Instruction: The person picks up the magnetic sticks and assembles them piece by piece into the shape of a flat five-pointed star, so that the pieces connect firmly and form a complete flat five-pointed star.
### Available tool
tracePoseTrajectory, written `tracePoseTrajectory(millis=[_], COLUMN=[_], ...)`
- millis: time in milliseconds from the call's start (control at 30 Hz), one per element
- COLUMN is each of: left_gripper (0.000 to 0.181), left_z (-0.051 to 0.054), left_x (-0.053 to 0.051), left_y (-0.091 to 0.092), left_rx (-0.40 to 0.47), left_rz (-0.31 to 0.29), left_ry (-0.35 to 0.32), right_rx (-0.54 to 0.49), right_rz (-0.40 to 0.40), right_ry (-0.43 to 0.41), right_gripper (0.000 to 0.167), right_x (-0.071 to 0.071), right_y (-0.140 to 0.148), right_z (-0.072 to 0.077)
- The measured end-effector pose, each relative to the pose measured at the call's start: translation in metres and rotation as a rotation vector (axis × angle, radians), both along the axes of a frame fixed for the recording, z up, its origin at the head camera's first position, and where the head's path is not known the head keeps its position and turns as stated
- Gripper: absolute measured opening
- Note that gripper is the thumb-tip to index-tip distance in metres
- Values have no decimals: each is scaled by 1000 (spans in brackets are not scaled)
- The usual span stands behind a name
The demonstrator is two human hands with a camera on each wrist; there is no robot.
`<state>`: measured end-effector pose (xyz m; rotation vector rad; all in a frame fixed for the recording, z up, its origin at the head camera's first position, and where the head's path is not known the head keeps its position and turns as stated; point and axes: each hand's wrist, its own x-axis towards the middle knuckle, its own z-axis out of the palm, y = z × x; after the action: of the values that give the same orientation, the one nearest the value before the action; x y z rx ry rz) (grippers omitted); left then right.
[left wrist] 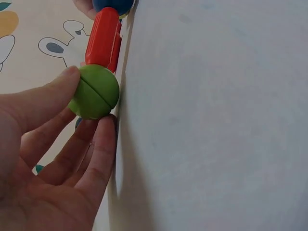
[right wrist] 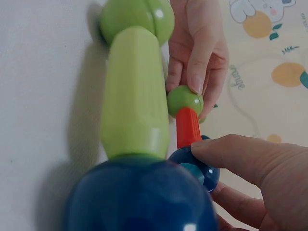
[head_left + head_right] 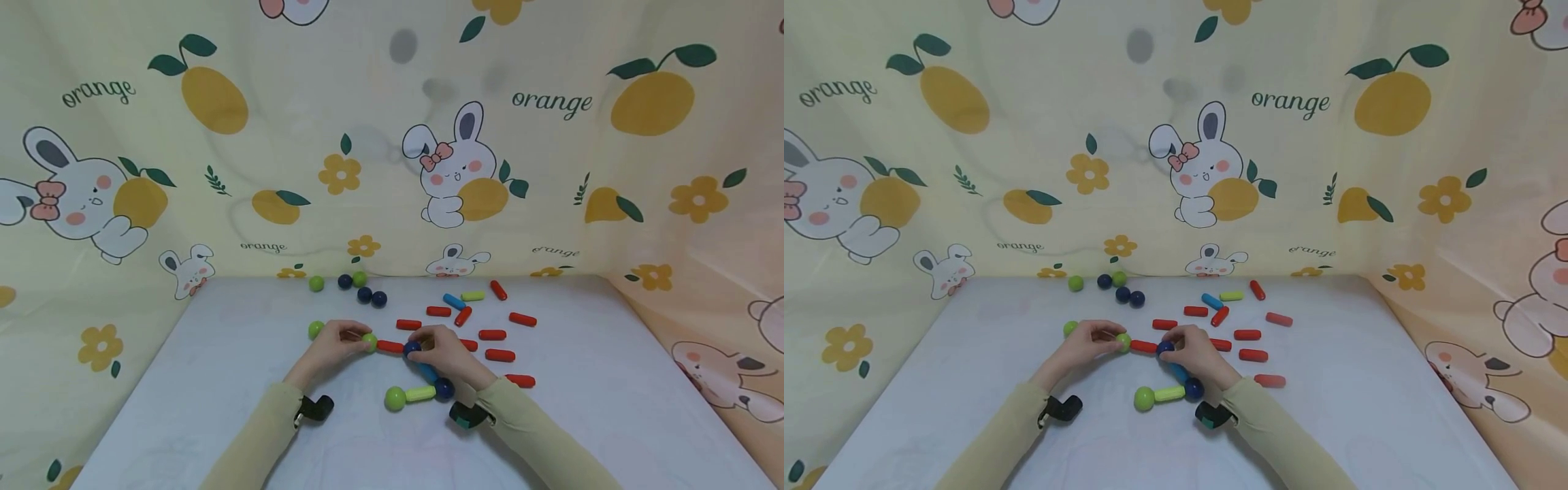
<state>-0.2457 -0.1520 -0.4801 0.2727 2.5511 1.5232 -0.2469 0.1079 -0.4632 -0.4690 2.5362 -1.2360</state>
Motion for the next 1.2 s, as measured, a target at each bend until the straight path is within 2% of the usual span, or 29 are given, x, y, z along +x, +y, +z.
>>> tracePoseTrajectory(millis=[133,467,933,1067,1200], left_gripper=[31,30,27,26,26], left_z=[-2,-2,4,3,4], left_x=[0,-2,-3,-3,-1], left_y=[0,0,-5,-6,-8], left_rx=[-11,-43,-71,-76,-81], left_rz=[-15,-7,-63,-78,-91], left_ry=[14,34,24,32,33], right_rx=[-1,-29,51,65,23], right_rz=[-9,59,40,24,-2], right_ry=[7,-30,-37,-56,-82], right_gripper=[31,42,42,39,37], right_x=[1,5,48,51,46], right_y=[1,13,42,44,47], right_z=[-1,4,10,12,12])
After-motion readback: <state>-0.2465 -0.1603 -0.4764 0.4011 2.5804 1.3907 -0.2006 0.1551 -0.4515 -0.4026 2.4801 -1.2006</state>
